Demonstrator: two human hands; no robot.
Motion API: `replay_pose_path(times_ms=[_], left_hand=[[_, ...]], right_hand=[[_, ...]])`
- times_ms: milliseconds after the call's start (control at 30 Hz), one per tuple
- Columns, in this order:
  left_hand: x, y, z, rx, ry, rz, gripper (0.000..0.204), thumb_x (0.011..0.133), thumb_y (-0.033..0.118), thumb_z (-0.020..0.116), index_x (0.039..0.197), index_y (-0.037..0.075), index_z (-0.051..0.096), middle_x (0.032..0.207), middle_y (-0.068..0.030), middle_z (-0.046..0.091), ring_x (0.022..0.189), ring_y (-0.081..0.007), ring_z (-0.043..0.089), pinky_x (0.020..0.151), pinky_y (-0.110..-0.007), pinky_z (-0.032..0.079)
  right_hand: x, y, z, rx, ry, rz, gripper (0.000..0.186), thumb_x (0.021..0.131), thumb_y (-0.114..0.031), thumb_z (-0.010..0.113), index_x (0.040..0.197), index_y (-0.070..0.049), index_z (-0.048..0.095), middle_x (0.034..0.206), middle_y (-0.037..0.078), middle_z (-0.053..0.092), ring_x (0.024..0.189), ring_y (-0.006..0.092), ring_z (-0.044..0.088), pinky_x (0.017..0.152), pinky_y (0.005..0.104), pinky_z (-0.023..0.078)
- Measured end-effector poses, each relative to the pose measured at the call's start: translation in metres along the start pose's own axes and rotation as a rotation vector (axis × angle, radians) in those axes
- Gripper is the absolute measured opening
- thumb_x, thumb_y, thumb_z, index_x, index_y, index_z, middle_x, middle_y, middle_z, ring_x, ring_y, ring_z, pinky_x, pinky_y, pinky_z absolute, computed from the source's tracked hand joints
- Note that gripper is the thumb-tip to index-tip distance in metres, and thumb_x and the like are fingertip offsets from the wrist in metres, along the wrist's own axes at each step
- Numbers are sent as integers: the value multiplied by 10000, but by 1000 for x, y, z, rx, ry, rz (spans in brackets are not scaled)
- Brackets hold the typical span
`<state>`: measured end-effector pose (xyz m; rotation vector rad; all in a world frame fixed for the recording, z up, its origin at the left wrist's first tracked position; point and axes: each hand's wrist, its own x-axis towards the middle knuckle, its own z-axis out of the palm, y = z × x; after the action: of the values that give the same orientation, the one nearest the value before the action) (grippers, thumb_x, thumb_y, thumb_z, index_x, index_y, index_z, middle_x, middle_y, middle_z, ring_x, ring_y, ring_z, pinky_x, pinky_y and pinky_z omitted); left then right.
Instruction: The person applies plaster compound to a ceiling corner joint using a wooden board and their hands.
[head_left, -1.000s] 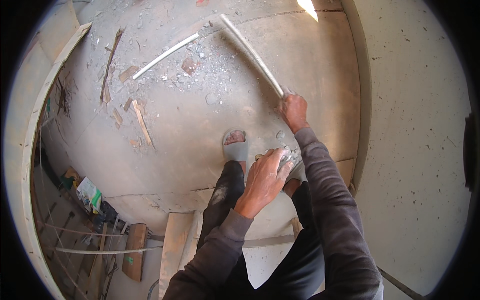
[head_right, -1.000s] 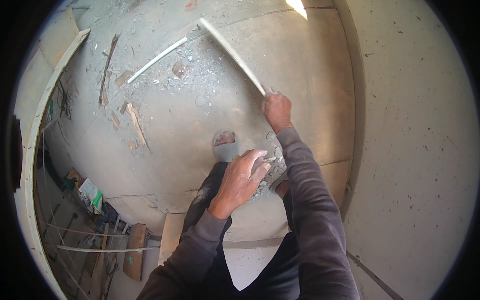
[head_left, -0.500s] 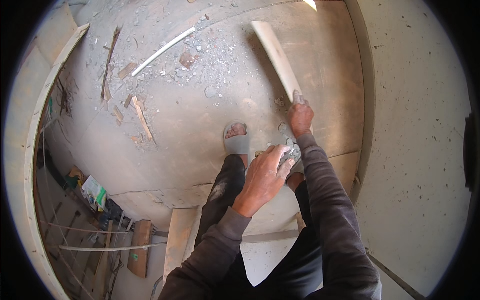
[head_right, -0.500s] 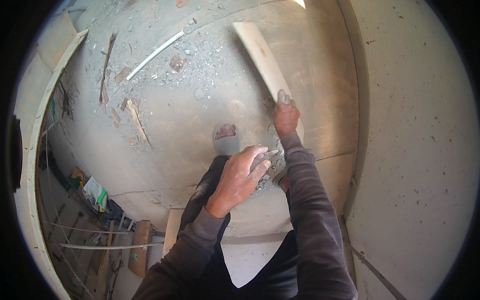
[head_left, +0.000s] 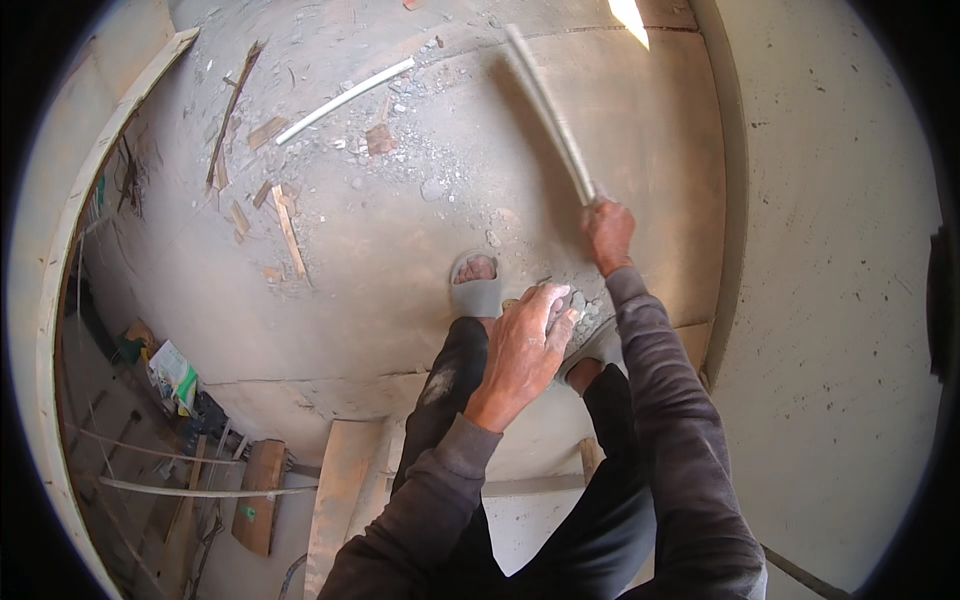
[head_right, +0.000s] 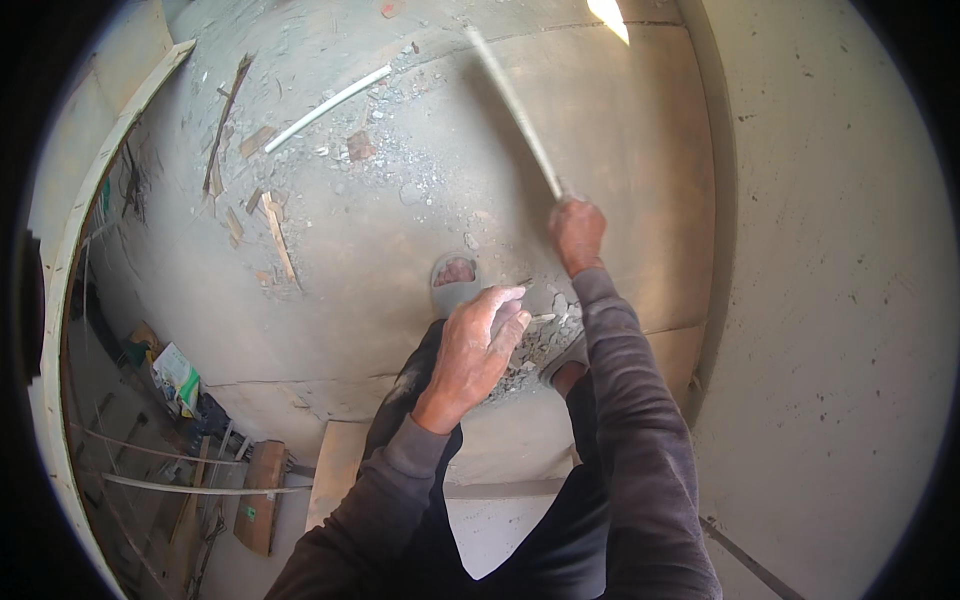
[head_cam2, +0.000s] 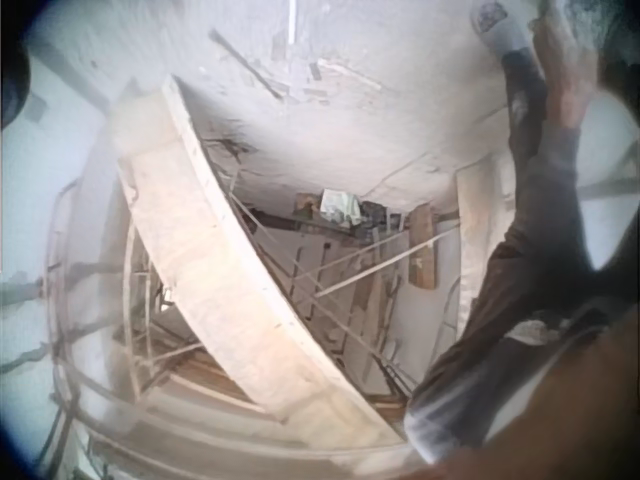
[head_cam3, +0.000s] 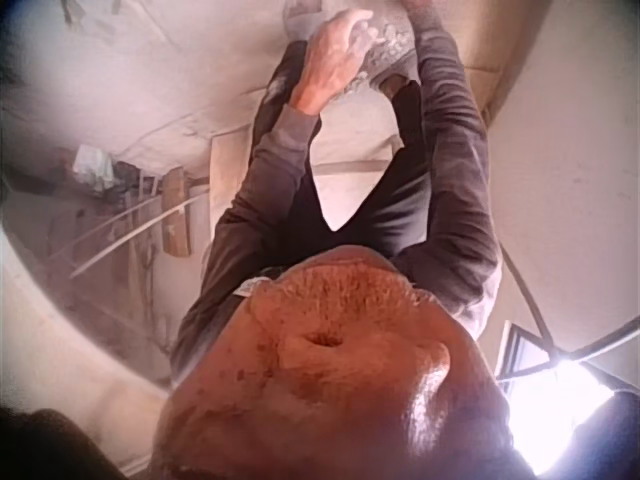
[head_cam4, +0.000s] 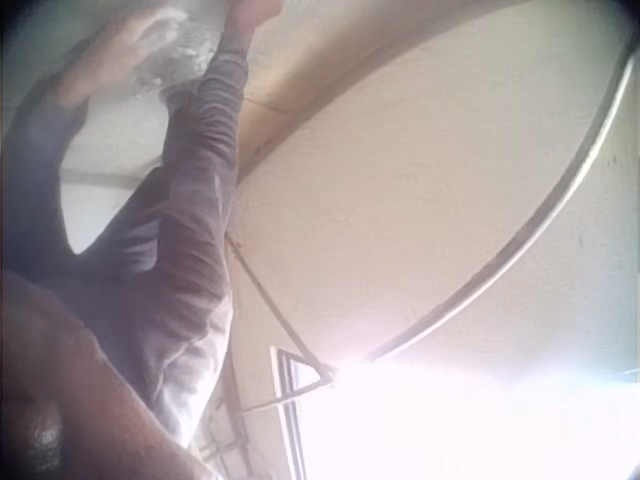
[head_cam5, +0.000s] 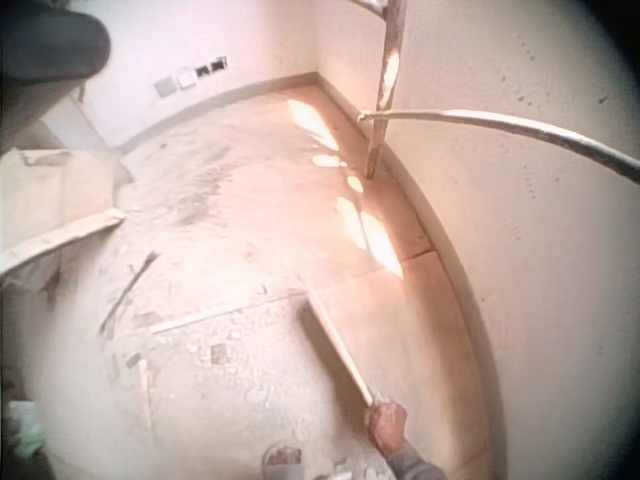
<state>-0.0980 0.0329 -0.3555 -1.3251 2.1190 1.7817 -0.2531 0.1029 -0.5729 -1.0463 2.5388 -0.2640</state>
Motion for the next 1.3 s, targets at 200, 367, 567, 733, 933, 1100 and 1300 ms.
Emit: replay_pose_path(times_ms=[200, 367, 567, 733, 933, 1100, 1300], left_hand=[[4, 5, -7, -39, 25, 7, 266, 908, 118, 613, 1134, -22, 593, 1000, -198, 660, 920, -319, 657, 804, -407, 496], [15, 9, -13, -92, 152, 5, 259, 901, 91, 619, 1131, -24, 593, 996, -189, 656, 916, -306, 657, 806, -399, 501], [20, 5, -13, -126, 216, 34, 252, 901, 83, 619, 1131, -17, 596, 985, -180, 657, 905, -302, 657, 793, -393, 508], [18, 4, -19, -117, 209, 15, 258, 901, 88, 623, 1137, -15, 599, 974, -180, 662, 899, -302, 658, 792, -390, 507], [18, 7, -30, -177, 225, 0, 261, 893, 85, 626, 1137, -6, 605, 974, -176, 668, 887, -303, 659, 798, -389, 502], [21, 5, -33, -187, 246, 12, 256, 890, 73, 624, 1131, -11, 606, 963, -171, 667, 874, -295, 656, 793, -380, 503], [23, -1, -32, -184, 289, 15, 233, 897, 59, 617, 1116, -21, 608, 952, -162, 662, 853, -270, 656, 776, -365, 512]], right_hand=[[55, 50, -4, -113, 111, 252, 302, 814, -132, 576, 1085, -96, 702, 764, 196, 675, 703, 380, 666, 653, 473, 542], [56, -40, 38, 5, 67, 68, 211, 850, -108, 533, 977, -58, 695, 818, 178, 685, 791, 360, 676, 684, 458, 540], [59, -101, 34, 76, -129, -185, 215, 837, -125, 563, 1004, -77, 689, 830, 176, 685, 753, 349, 682, 691, 462, 554], [88, -34, 9, 46, 113, 57, 198, 745, -164, 649, 897, -42, 686, 724, 203, 667, 725, 384, 675, 674, 477, 547], [150, 38, -30, -92, 318, 330, 196, 770, -147, 557, 797, -5, 688, 798, 246, 674, 777, 425, 665, 719, 501, 533], [151, -15, 11, -57, 208, 210, 220, 793, -143, 537, 852, -12, 704, 817, 251, 678, 792, 431, 668, 735, 494, 540], [113, -134, 30, 60, -84, -220, 207, 840, -134, 555, 966, -68, 705, 802, 180, 688, 759, 354, 684, 715, 450, 552]])
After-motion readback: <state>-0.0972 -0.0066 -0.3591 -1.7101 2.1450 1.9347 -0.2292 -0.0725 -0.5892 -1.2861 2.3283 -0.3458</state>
